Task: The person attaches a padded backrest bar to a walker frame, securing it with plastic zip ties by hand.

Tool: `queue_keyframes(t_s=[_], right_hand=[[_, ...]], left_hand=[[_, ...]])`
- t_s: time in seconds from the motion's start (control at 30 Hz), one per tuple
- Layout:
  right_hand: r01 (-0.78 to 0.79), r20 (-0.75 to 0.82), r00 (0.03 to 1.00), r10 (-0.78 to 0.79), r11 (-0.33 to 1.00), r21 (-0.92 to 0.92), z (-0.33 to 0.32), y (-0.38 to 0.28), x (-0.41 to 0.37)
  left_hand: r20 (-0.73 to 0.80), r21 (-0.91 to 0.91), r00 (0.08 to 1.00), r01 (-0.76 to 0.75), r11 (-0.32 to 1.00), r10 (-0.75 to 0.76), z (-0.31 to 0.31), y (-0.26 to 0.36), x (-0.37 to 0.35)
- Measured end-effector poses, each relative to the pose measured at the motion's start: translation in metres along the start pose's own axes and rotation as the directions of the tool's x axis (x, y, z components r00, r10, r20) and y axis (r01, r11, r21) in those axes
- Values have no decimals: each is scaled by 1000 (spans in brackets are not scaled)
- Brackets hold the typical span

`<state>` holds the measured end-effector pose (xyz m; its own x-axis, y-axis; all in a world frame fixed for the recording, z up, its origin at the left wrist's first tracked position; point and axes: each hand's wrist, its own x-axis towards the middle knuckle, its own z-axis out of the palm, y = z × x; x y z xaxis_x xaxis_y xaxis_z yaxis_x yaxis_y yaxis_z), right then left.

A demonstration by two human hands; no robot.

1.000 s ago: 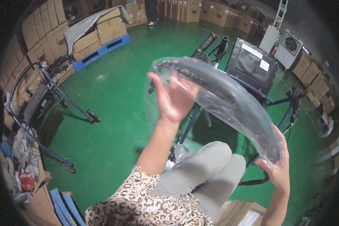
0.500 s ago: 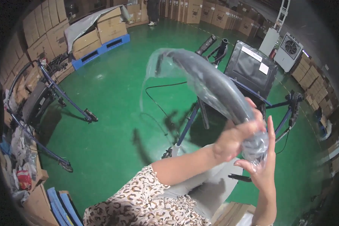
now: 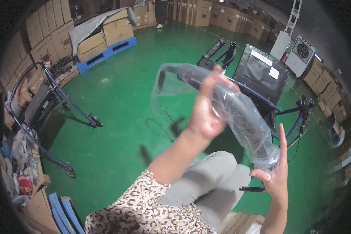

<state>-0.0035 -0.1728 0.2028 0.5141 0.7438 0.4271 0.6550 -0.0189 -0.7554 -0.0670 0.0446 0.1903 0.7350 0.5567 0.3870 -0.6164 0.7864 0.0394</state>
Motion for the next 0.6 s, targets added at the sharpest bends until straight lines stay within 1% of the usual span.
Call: queue_keyframes(t_s=[0.03, 0.1, 0.13, 0.23, 0.33, 0.43, 0.53, 0.6], right_hand=[[4, 10, 1000, -4, 1000, -12, 1, -3, 0], [-101, 56, 994, 98, 994, 44, 2, -9, -2], [-125, 68, 990, 122, 991, 55, 3, -11, -1], [-86, 49, 995, 82, 991, 102, 11, -17, -1], [-57, 17, 998, 56, 994, 92, 13, -17, -1], [-32, 4, 999, 32, 994, 103, 13, -14, 2], [-53, 58, 997, 48, 995, 88, 8, -14, 7], [-19, 75, 997, 12, 996, 82, 6, -9, 15]], left_hand=[[-29, 16, 1000, 8, 1000, -7, 4, -13, -7], [23, 124, 1000, 6, 992, -9, 7, -38, -20], [38, 149, 999, 4, 989, -10, 9, -47, -26], [80, 151, 994, 60, 987, -73, 14, -64, -42], [30, 163, 995, 86, 983, -92, 16, -75, -49], [-17, 225, 989, 147, 963, -147, 10, -76, -50], [-6, 285, 989, 144, 948, -149, 4, -77, -50], [-2, 334, 995, 96, 937, -102, 5, -67, -47]])
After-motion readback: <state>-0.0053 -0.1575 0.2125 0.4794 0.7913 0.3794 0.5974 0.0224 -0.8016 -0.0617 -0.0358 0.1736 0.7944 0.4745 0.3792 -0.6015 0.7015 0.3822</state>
